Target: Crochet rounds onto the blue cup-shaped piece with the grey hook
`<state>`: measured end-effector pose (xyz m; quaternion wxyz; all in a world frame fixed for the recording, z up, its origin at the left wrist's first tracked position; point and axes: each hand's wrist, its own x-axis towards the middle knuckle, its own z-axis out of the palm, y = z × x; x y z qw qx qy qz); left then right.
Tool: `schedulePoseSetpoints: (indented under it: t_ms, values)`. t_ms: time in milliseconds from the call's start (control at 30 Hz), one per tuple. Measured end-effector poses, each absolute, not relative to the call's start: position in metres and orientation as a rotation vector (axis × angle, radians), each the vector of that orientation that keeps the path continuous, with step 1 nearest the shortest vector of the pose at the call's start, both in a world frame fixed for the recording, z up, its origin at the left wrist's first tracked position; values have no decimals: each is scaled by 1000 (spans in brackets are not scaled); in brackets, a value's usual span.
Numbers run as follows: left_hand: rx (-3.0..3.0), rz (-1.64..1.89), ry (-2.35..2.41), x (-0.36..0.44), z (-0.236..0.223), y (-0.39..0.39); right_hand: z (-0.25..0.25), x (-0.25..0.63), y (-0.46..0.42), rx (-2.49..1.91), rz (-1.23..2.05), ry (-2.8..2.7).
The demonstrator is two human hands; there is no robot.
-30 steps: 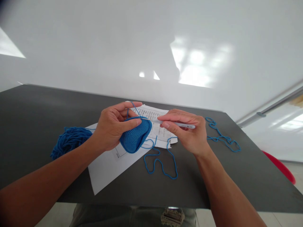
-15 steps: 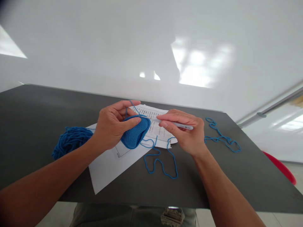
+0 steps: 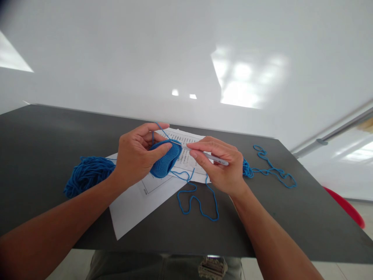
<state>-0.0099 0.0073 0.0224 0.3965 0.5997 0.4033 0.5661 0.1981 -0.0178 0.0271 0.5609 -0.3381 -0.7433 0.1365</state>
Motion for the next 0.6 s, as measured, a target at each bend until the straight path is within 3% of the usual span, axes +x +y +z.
schedulePoseSetpoints:
  t_ms: [600]
  values:
    - [1019,1398,742,-3,22,5,6,169,-18,-717,149,-1737]
